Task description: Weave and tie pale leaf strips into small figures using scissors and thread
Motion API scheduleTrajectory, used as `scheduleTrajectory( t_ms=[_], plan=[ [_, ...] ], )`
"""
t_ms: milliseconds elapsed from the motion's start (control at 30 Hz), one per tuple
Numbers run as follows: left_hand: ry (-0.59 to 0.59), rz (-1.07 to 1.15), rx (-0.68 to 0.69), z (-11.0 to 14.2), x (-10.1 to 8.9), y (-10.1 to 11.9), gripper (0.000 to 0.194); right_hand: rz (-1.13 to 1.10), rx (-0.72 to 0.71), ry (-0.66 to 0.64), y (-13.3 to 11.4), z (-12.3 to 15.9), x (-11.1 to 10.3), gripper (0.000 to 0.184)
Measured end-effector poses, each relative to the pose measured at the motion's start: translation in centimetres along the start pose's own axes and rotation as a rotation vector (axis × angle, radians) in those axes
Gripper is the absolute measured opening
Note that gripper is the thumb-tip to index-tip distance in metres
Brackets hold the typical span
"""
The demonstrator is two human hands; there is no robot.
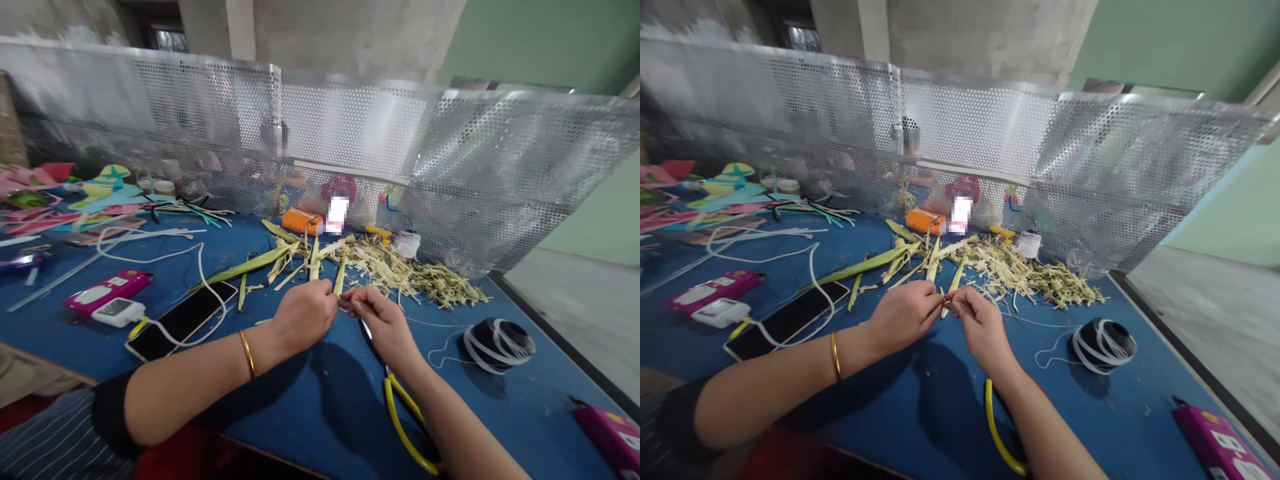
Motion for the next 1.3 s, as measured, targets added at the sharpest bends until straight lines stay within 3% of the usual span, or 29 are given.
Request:
scheduleTrajectory(
  t_ms=[200, 300, 400, 500, 733, 900, 1067, 1167, 1300],
  plan=[
    [-0.094, -0.169, 0.041, 1.4, -0.8, 1.5, 0.023, 0.115, 0.051, -0.125, -0.5, 0.3, 0.5, 0.019],
    [-0.197, -0.097, -0.028, 2.0, 0.6, 2.3, 0.021, 0.185, 0.117, -0.230, 0.7, 0.6, 1.0, 0.016],
    [-0.391, 0.070, -0.097, 2.4, 2.7, 2.3, 0.033, 0.330, 0.183, -0.399, 2.2, 1.1, 1.7, 0.014],
    [-0.492, 0.176, -0.100, 2.5, 3.8, 1.1, 0.035, 0.453, 0.178, -0.509, 2.9, 1.4, 1.9, 0.017],
    [-0.454, 0.283, -0.081, 1.5, 3.8, -3.1, 0.019, 0.461, 0.171, -0.562, 2.8, 1.4, 1.6, 0.021],
    [-0.446, 0.685, -0.162, 1.1, 4.8, -3.7, 0.016, 0.417, 0.133, -0.562, 2.5, 1.5, 1.7, 0.018],
    [-0.479, 1.260, -0.441, 1.8, 7.0, -3.2, 0.016, 0.402, 0.122, -0.581, 2.2, 1.5, 1.8, 0.016],
    [-0.475, 1.417, -0.535, 2.1, 7.5, -2.7, 0.014, 0.395, 0.126, -0.593, 2.2, 1.5, 1.9, 0.015],
    [-0.543, 1.513, -0.518, 2.2, 7.8, -2.1, 0.020, 0.404, 0.108, -0.600, 2.1, 1.5, 1.9, 0.015]
  ],
)
Point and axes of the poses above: each hand's wrist, its own z-axis away from the middle knuckle, its own x-axis out of the palm, y = z × x, the point moved 6 cm from there along -z, towards the middle knuckle, and after that the axes turned 6 degrees about -y, right-handed, at the moved point
